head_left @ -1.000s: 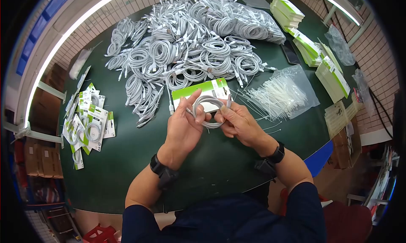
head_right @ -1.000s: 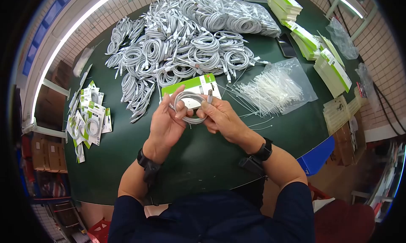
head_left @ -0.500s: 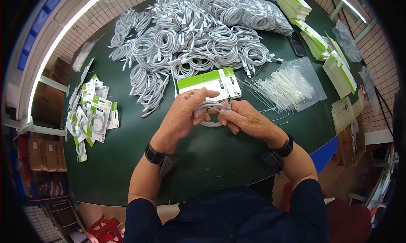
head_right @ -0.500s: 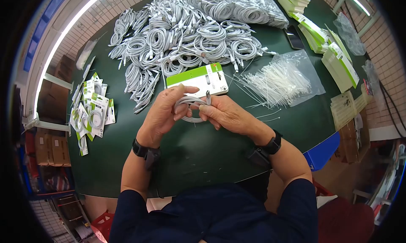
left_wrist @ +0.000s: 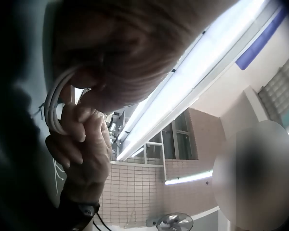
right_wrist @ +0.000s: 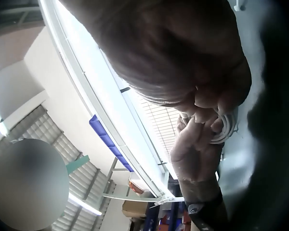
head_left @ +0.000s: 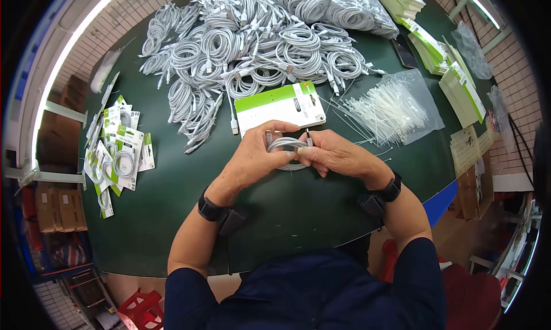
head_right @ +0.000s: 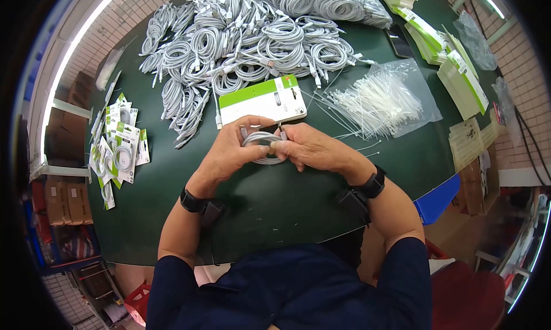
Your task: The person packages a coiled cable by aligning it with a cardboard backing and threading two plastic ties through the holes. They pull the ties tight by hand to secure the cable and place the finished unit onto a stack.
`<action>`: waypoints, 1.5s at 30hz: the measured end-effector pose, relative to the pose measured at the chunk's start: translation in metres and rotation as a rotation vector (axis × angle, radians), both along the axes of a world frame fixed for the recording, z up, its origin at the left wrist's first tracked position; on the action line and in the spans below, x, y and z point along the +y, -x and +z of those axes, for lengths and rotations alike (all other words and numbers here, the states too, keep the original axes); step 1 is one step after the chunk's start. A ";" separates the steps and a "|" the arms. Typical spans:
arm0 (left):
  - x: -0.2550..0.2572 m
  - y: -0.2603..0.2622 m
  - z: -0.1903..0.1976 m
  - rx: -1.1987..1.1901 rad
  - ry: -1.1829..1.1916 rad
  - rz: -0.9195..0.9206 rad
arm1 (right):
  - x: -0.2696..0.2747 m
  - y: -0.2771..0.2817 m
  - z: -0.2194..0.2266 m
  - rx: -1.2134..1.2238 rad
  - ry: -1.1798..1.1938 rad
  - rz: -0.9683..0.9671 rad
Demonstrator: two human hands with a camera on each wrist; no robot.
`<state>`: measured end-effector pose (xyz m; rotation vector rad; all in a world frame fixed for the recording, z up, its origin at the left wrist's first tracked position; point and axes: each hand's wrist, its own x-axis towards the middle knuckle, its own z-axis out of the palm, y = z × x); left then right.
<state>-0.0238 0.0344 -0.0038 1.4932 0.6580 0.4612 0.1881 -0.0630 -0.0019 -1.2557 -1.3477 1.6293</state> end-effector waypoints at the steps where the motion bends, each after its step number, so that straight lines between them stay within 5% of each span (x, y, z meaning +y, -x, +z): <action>1: -0.001 0.002 0.002 0.073 -0.077 -0.030 | 0.000 0.002 0.007 -0.009 0.059 0.036; 4: -0.010 0.007 0.019 0.338 -0.159 -0.048 | -0.001 0.006 0.005 -0.066 0.010 0.191; 8: -0.022 0.014 0.003 0.354 -0.423 0.020 | -0.005 0.009 -0.001 -0.122 -0.060 0.175; 19: -0.016 0.014 0.021 0.073 -0.246 0.152 | -0.003 0.009 0.016 -0.023 -0.065 -0.049; 21: -0.016 0.011 0.029 0.154 -0.897 0.340 | -0.005 0.005 0.023 0.033 -0.061 -0.092; 24: -0.026 0.012 0.045 0.116 -1.280 0.410 | -0.007 -0.003 0.025 0.077 -0.075 -0.125; 30: -0.068 -0.020 0.041 0.080 -0.946 0.086 | -0.011 -0.007 0.024 0.343 -0.075 -0.240; 41: -0.050 -0.028 0.025 -0.194 -1.104 0.142 | -0.007 -0.009 0.022 0.440 -0.201 -0.428; 45: -0.042 -0.025 0.031 -0.326 -0.974 0.179 | -0.009 -0.010 0.022 0.544 -0.211 -0.354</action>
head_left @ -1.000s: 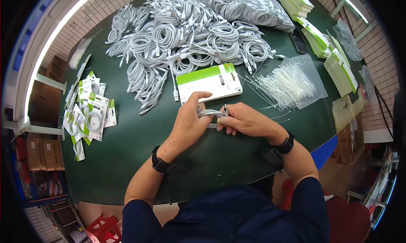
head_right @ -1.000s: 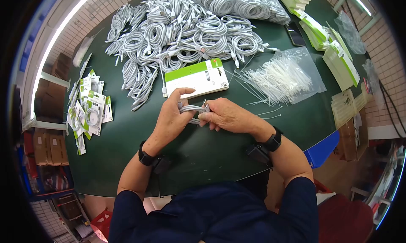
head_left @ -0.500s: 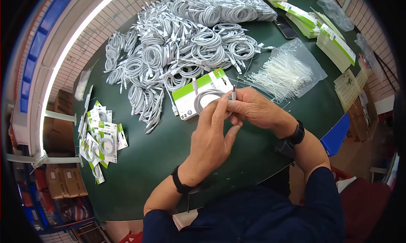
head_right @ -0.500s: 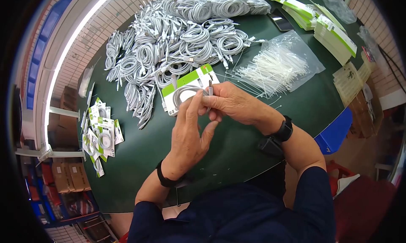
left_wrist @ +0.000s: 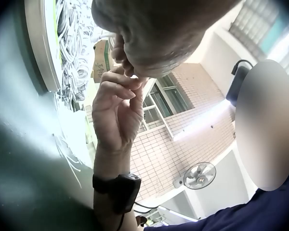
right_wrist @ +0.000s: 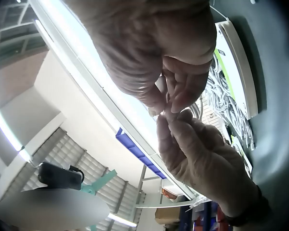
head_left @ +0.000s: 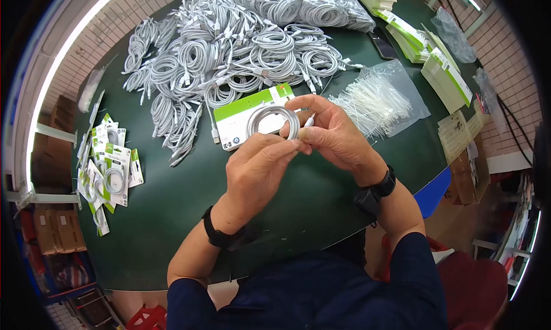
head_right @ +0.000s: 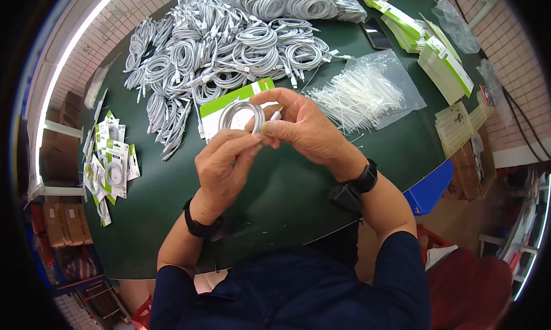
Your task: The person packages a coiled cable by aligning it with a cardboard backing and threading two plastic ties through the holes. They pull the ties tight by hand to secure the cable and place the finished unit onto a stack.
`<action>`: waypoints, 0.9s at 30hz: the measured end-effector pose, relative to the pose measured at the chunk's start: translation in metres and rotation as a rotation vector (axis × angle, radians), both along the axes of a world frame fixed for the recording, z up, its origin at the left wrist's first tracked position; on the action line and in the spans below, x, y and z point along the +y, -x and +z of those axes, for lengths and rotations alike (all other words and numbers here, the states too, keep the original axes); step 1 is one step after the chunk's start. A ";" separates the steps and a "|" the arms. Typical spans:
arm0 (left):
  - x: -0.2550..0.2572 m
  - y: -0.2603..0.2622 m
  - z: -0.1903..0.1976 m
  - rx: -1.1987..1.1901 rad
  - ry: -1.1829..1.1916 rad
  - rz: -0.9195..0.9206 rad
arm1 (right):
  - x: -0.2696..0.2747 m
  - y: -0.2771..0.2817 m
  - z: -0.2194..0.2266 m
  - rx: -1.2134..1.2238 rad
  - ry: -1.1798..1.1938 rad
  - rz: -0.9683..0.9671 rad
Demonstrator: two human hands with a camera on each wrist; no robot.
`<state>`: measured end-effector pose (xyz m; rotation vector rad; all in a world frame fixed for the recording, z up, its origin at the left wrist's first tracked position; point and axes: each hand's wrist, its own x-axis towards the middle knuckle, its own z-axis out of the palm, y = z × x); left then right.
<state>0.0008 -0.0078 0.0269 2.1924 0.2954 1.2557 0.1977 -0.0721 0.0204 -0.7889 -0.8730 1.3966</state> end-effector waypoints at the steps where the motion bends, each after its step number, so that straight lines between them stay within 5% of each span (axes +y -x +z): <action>1: 0.001 0.002 0.002 0.003 0.044 0.011 | 0.000 0.000 -0.001 0.001 -0.001 0.001; 8: 0.013 0.014 0.010 -0.002 0.207 -0.030 | 0.000 0.004 -0.003 -0.277 -0.197 -0.227; 11: 0.014 0.015 0.009 0.025 0.194 -0.012 | 0.005 0.001 -0.006 -0.743 -0.526 -0.462; 15: 0.012 0.014 0.010 0.036 0.189 -0.017 | 0.004 0.004 -0.002 -0.978 -0.711 -0.554; 27: 0.012 0.015 0.012 0.053 0.150 -0.015 | 0.008 0.006 -0.002 -1.246 -0.945 -0.650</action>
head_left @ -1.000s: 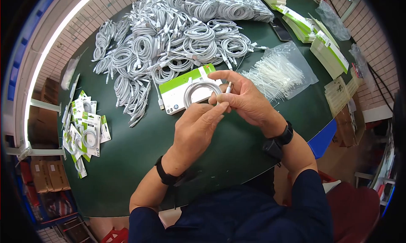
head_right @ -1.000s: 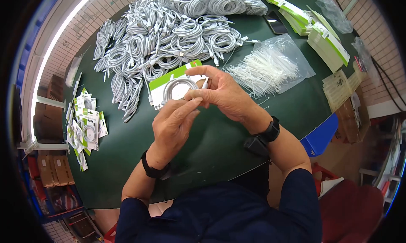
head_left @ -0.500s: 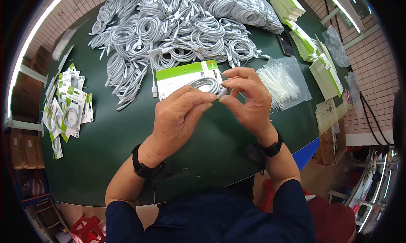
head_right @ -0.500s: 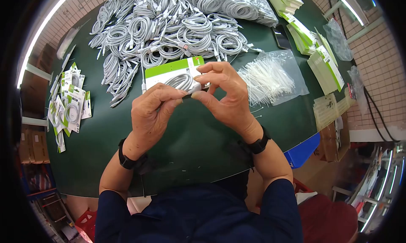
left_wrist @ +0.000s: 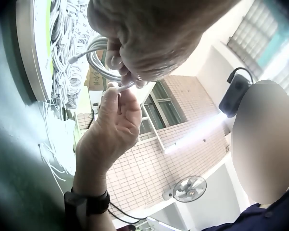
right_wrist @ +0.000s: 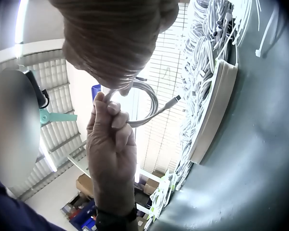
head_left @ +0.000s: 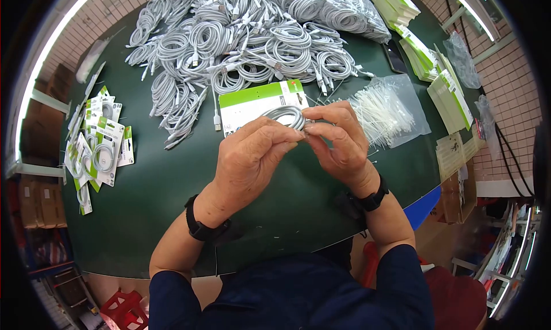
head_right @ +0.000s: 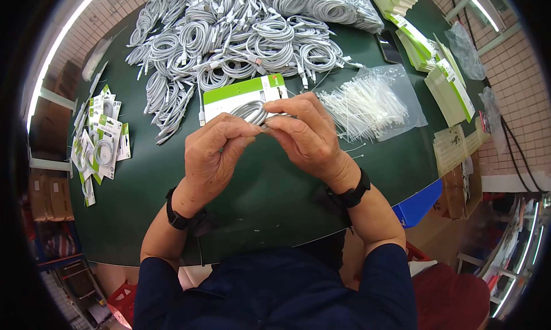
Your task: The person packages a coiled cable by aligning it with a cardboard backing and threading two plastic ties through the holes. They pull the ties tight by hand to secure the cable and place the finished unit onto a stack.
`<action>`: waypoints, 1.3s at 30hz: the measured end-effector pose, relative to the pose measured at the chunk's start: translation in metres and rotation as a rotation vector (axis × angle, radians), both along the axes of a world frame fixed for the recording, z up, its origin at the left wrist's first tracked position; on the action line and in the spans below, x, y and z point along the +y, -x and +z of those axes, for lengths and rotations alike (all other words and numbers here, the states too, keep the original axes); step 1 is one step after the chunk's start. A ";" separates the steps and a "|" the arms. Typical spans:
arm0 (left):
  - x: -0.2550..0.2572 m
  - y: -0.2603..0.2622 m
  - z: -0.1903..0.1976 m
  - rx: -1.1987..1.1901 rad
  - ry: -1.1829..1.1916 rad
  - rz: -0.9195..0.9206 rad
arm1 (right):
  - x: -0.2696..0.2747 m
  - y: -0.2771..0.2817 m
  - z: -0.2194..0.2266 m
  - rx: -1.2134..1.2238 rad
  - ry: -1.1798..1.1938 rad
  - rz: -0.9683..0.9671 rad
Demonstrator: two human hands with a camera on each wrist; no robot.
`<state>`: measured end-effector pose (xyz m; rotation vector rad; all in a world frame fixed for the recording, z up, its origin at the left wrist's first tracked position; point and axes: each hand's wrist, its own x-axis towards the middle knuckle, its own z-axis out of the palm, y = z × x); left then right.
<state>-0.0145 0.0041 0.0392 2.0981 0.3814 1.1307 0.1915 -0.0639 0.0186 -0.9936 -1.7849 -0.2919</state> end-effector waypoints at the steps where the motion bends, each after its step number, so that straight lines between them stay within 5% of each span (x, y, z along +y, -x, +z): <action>1: 0.000 0.001 0.000 0.002 0.000 0.004 | 0.000 0.001 -0.002 -0.010 -0.009 -0.010; 14: 0.001 0.006 0.006 0.041 0.084 -0.063 | -0.003 -0.008 -0.006 0.316 0.185 0.200; 21: 0.002 0.013 0.012 0.172 0.092 -0.176 | -0.003 -0.024 0.003 0.482 0.603 0.477; 24: 0.002 0.014 0.012 0.214 0.086 -0.193 | -0.009 -0.025 0.019 0.278 0.756 0.362; 33: -0.002 0.021 0.007 0.171 0.052 -0.231 | -0.006 -0.016 0.015 0.130 0.544 0.421; 39: 0.001 0.022 0.001 0.204 -0.053 -0.263 | -0.015 -0.015 0.015 0.183 0.825 0.425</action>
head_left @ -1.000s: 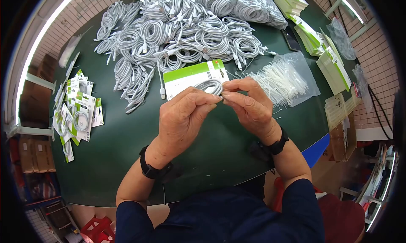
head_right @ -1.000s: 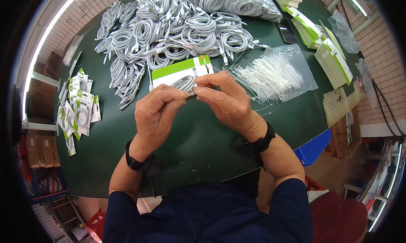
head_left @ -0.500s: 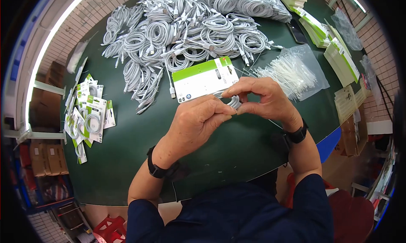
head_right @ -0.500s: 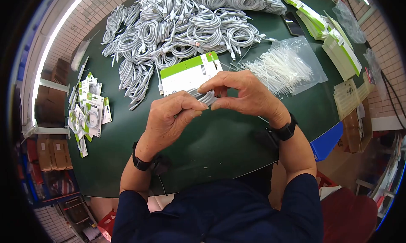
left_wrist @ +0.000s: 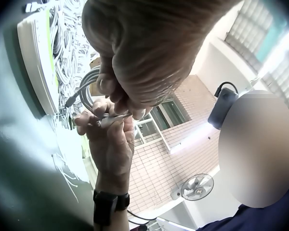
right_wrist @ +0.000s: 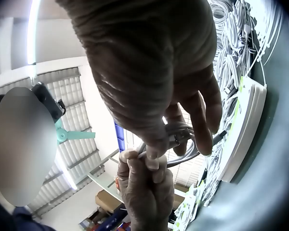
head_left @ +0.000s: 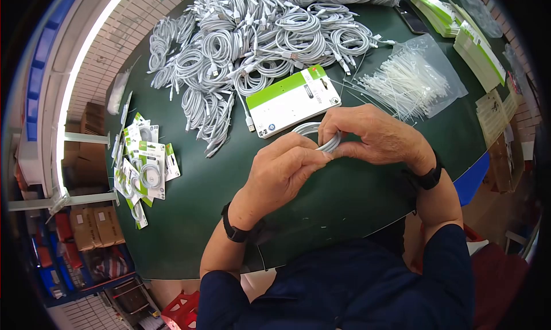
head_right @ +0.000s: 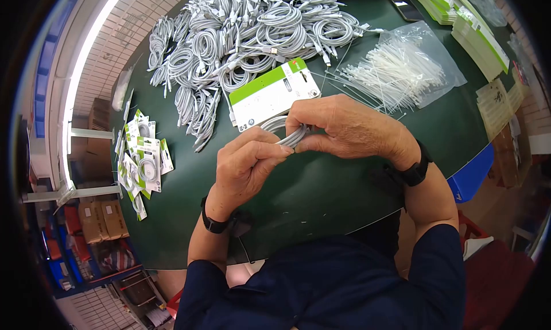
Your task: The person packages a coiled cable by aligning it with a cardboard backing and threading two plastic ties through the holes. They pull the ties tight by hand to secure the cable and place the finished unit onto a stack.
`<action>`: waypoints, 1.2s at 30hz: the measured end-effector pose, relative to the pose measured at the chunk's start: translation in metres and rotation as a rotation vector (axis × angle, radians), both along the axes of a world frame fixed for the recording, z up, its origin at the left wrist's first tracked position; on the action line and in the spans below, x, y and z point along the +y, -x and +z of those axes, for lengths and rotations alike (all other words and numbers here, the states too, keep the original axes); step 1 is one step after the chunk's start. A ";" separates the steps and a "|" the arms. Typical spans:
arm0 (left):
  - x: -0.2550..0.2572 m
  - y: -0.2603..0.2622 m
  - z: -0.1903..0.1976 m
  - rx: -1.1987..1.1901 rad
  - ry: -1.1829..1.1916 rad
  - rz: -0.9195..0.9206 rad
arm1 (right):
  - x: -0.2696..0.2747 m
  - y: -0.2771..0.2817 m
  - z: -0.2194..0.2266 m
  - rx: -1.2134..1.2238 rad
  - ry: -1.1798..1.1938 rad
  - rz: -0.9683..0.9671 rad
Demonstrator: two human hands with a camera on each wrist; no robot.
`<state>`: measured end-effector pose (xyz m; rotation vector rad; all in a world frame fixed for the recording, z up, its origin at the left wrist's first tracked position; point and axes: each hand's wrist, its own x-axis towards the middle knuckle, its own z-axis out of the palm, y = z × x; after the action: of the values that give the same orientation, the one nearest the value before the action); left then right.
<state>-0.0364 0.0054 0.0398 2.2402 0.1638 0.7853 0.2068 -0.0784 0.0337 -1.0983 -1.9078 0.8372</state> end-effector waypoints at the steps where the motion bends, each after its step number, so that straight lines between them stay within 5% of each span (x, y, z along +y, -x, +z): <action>1: 0.001 0.000 -0.001 -0.002 -0.027 -0.008 | 0.000 -0.001 0.000 0.011 0.054 0.012; 6: 0.007 0.003 0.001 0.013 -0.224 -0.054 | -0.005 -0.001 0.013 0.163 0.274 0.053; 20: 0.014 0.010 0.001 0.016 -0.440 -0.122 | 0.002 -0.002 0.006 0.193 0.224 0.099; 30: 0.022 0.004 -0.006 0.015 -0.401 -0.042 | -0.001 0.007 0.002 0.080 -0.082 -0.076; 36: 0.027 0.005 -0.011 -0.103 -0.107 0.224 | 0.005 0.004 -0.001 -0.001 -0.271 -0.251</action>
<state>-0.0411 0.0323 0.0287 2.3010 0.3348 1.0489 0.2028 -0.0737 0.0327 -1.1372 -1.7757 0.4253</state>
